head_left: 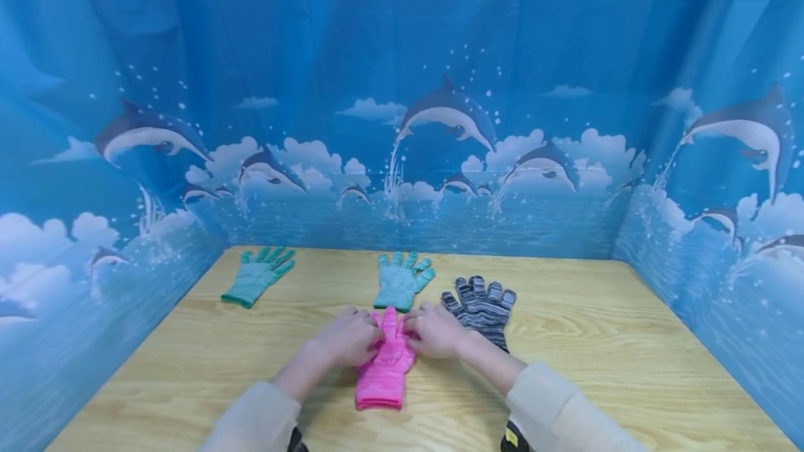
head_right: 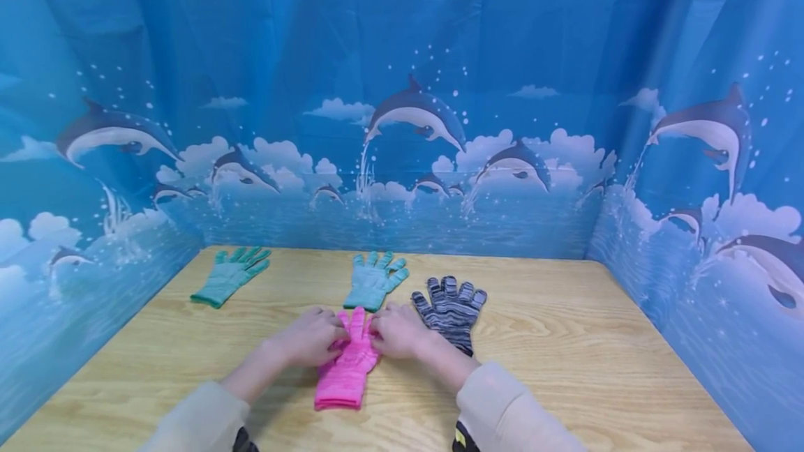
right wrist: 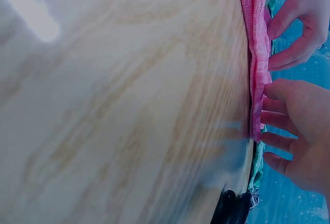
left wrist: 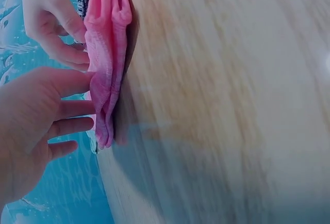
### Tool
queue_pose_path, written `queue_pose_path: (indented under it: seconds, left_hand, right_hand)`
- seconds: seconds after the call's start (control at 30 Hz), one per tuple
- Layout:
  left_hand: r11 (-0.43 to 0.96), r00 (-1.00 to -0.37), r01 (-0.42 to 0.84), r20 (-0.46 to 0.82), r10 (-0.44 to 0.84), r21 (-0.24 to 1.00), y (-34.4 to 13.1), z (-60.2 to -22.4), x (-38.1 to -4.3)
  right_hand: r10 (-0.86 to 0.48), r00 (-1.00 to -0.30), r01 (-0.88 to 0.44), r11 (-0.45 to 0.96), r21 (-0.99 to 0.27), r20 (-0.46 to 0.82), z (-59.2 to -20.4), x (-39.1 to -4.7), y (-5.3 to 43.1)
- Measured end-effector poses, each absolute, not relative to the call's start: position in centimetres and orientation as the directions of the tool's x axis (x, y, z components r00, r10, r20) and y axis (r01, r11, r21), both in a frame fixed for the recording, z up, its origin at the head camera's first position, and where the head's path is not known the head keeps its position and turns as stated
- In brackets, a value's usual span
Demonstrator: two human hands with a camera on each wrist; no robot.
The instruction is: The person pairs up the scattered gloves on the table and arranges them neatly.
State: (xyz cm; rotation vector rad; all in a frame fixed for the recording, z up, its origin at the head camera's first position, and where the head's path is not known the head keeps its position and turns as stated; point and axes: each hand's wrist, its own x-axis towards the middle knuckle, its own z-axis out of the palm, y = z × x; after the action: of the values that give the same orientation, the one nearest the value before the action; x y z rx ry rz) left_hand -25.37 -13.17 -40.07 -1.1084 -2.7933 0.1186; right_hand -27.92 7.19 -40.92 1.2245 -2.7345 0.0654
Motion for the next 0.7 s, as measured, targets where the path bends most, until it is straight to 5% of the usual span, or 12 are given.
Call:
queue_pose_path:
  seconds: [0.7]
  left_hand:
    - [0.73,-0.723,0.675,0.1,0.683,-0.109,-13.0,-40.1,-25.1]
  right_hand:
    - [-0.742,-0.623,-0.75,0.656,0.079,0.249,-40.8,-27.1,8.1]
